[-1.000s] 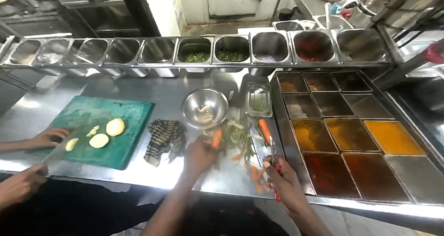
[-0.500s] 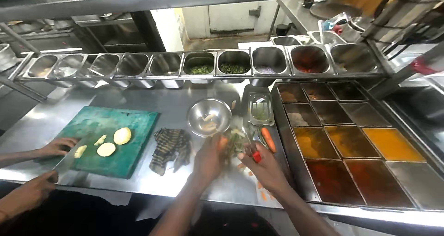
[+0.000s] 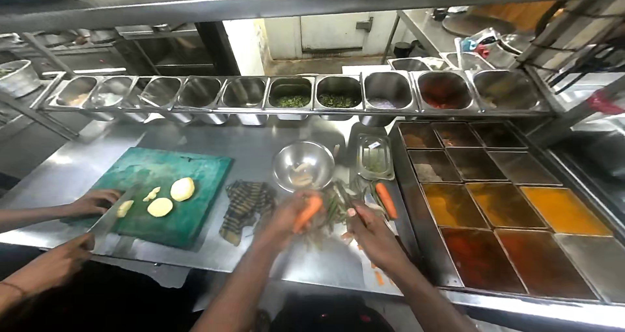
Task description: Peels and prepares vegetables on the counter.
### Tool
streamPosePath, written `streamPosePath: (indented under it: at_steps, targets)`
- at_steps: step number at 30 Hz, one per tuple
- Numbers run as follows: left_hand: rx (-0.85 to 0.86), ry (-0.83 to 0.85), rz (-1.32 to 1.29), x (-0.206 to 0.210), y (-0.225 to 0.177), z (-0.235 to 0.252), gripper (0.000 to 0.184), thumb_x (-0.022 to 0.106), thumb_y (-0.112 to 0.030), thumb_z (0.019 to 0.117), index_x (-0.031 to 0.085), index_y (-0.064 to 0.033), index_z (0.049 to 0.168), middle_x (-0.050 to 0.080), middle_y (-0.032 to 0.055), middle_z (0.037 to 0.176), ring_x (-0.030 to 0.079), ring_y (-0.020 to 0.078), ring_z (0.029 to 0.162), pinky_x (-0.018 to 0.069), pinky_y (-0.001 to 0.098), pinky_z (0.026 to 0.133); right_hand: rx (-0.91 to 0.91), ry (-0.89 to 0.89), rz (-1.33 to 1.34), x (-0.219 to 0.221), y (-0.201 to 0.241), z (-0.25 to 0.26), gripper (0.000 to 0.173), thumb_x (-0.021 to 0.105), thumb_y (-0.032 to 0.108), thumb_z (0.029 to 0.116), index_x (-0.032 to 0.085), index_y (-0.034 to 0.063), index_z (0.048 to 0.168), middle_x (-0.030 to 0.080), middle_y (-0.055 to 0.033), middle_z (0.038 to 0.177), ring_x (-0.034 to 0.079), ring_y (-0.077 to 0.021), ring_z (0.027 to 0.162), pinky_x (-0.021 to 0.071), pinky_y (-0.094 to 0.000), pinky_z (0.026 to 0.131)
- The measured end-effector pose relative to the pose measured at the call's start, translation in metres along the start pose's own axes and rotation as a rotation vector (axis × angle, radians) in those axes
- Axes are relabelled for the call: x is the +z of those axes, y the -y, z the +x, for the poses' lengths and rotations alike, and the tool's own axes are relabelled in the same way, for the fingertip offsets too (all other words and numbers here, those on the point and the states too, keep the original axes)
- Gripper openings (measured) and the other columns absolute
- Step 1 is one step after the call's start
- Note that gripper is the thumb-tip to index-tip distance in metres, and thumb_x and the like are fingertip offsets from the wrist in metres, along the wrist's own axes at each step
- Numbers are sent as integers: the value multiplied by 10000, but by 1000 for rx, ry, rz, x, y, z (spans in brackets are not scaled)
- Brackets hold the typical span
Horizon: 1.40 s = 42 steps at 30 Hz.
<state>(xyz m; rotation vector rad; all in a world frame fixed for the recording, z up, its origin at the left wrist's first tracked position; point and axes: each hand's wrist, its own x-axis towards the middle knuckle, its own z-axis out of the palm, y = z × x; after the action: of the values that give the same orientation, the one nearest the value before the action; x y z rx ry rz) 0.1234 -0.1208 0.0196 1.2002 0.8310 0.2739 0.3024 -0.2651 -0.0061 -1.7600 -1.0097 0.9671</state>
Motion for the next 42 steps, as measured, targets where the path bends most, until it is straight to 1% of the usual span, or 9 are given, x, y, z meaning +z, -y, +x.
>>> streamPosePath:
  at_steps: [3, 6, 10, 14, 17, 23, 30, 35, 42]
  targets:
    - [-37, -69, -698, 14, 18, 7, 343, 390, -297, 1084, 609, -84, 1239, 678, 136, 995, 557, 107, 545, 446, 209, 444, -34, 58, -10, 7, 11, -2, 411, 411, 398, 1083, 651, 144, 1298, 623, -13, 826, 618, -149, 754, 540, -377, 729]
    - [-74, -88, -866, 27, 22, 6, 433, 386, -423, 1086, 612, -57, 1131, 651, 132, 891, 625, 193, 656, 541, 305, 574, -41, 90, -106, 8, 22, 1, 379, 401, 413, 1082, 634, 114, 1072, 598, -14, 771, 618, -163, 728, 531, -397, 717]
    - [-78, -18, -944, 37, 16, 1, 400, 392, -392, 1077, 616, -60, 1078, 634, 122, 826, 609, 173, 606, 529, 272, 540, -28, 82, -220, 8, 40, 15, 439, 364, 408, 1100, 654, 113, 954, 574, -32, 730, 586, -179, 663, 508, -413, 657]
    - [-100, -108, -1015, 42, 6, 1, 318, 444, -336, 1060, 627, -80, 1100, 651, 125, 847, 615, 172, 590, 524, 273, 504, -174, -44, -448, 23, 38, 10, 483, 323, 404, 1092, 680, 84, 1028, 651, -103, 777, 674, -282, 768, 543, -523, 731]
    - [-131, -272, -1072, 44, -6, 4, 324, 441, -372, 1059, 616, -109, 1130, 647, 97, 834, 626, 167, 580, 527, 280, 466, -417, -59, -643, 44, 20, -14, 522, 308, 421, 1076, 691, 70, 1029, 675, -125, 705, 720, -339, 702, 574, -545, 626]
    - [-70, -130, -980, 34, -6, 12, 346, 455, -385, 1057, 626, -86, 1093, 646, 103, 881, 634, 177, 659, 558, 302, 576, -127, 28, -408, 8, 51, 33, 462, 351, 381, 1106, 674, 58, 1035, 639, -132, 798, 657, -299, 766, 527, -538, 730]
    - [-133, -190, -1006, 39, -21, 22, 315, 461, -346, 1043, 606, -93, 1161, 650, 100, 883, 624, 154, 599, 519, 255, 478, -392, -30, -602, 32, 29, -4, 537, 303, 435, 1078, 699, 74, 1044, 678, -146, 728, 714, -359, 732, 558, -577, 650]
    - [-119, -68, -941, 36, -18, 28, 280, 481, -311, 1030, 623, -76, 1083, 642, 108, 842, 634, 170, 623, 560, 276, 552, -127, -12, -461, -2, 52, 40, 443, 353, 377, 1111, 672, 72, 1070, 657, -136, 825, 671, -311, 811, 529, -544, 764]
    - [-123, -215, -1047, 36, -30, 44, 361, 410, -380, 1064, 579, -70, 1138, 635, 111, 855, 620, 169, 589, 531, 273, 487, -312, 32, -659, 15, 44, 23, 518, 304, 422, 1081, 678, 98, 1235, 720, -180, 866, 723, -392, 869, 556, -601, 767]
